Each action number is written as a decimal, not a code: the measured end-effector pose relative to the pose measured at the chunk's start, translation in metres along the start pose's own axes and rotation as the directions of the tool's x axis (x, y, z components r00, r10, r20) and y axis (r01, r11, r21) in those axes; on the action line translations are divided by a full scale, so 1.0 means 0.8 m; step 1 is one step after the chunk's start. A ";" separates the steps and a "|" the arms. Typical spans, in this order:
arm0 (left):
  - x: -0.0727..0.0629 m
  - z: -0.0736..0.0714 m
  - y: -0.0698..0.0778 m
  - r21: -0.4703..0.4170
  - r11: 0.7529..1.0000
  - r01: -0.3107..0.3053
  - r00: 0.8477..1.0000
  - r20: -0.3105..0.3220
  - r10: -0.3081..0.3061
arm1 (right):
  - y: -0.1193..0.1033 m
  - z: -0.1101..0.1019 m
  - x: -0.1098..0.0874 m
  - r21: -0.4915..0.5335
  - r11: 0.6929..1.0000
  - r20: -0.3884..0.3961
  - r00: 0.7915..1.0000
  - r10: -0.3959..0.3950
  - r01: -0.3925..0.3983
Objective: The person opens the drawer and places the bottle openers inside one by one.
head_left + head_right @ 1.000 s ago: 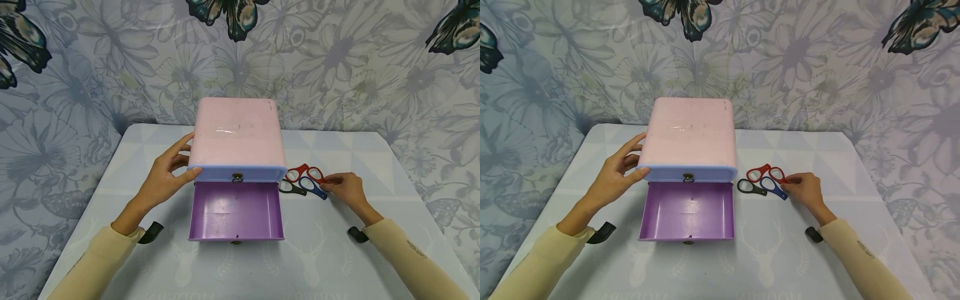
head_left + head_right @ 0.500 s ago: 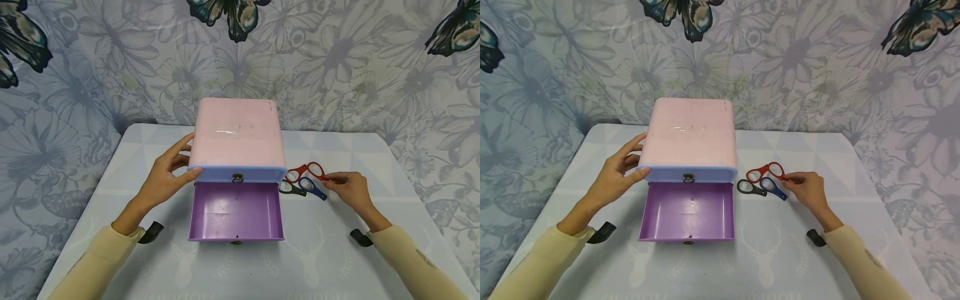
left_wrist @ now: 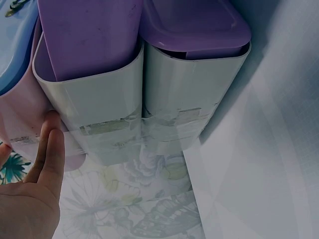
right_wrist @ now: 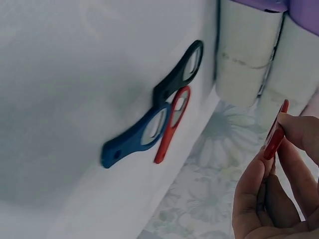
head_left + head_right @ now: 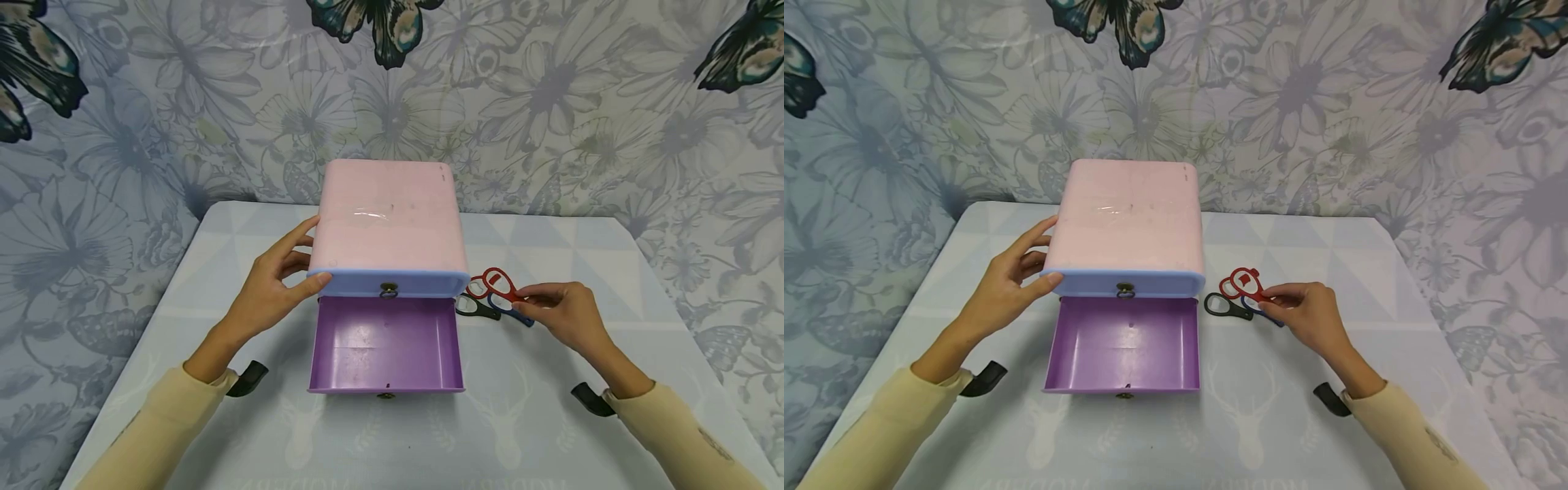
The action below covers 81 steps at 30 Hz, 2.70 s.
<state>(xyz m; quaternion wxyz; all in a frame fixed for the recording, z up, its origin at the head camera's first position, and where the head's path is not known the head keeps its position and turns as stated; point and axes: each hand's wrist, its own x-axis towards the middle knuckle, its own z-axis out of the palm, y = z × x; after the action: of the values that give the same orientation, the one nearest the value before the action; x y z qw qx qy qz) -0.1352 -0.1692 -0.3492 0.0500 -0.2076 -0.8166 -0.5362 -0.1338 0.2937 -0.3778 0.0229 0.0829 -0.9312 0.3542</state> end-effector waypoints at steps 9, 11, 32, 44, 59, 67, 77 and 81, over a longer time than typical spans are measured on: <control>0.002 0.000 0.002 0.015 1.000 0.012 1.000 0.007 -0.012 | -0.032 -0.020 -0.027 -0.010 0.999 0.029 0.998 -0.051 0.051; 0.002 -0.001 0.002 0.018 1.000 0.014 1.000 0.007 -0.014 | -0.039 -0.024 -0.033 0.007 0.998 0.041 0.997 -0.061 0.060; -0.001 -0.003 0.003 0.002 1.000 0.014 1.000 0.001 -0.014 | -0.101 -0.001 -0.047 0.155 0.953 0.147 0.948 -0.283 0.260; -0.001 -0.002 0.002 0.005 1.000 0.020 1.000 0.008 -0.020 | -0.126 0.036 -0.034 0.234 0.910 0.208 0.897 -0.390 0.342; -0.003 -0.005 0.002 -0.007 1.000 0.025 1.000 0.000 -0.025 | -0.158 0.080 -0.016 0.254 0.882 0.254 0.852 -0.458 0.398; 0.000 -0.004 0.000 -0.012 1.000 0.018 1.000 0.001 -0.018 | -0.169 0.099 -0.007 0.281 0.885 0.320 0.833 -0.451 0.371; 0.001 -0.005 0.001 -0.009 1.000 0.025 1.000 0.001 -0.025 | -0.180 0.123 0.000 0.244 0.891 0.361 0.817 -0.449 0.382; 0.001 -0.004 0.001 -0.012 1.000 0.026 1.000 0.000 -0.026 | -0.185 0.133 0.005 0.228 0.879 0.358 0.804 -0.475 0.418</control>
<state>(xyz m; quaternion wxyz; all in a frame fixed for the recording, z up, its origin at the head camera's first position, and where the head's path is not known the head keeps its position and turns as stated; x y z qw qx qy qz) -0.1359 -0.1716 -0.3466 0.0420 -0.1971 -0.8160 -0.5417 -0.1105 0.1138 -0.3600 -0.0922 0.3725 -0.8429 0.3772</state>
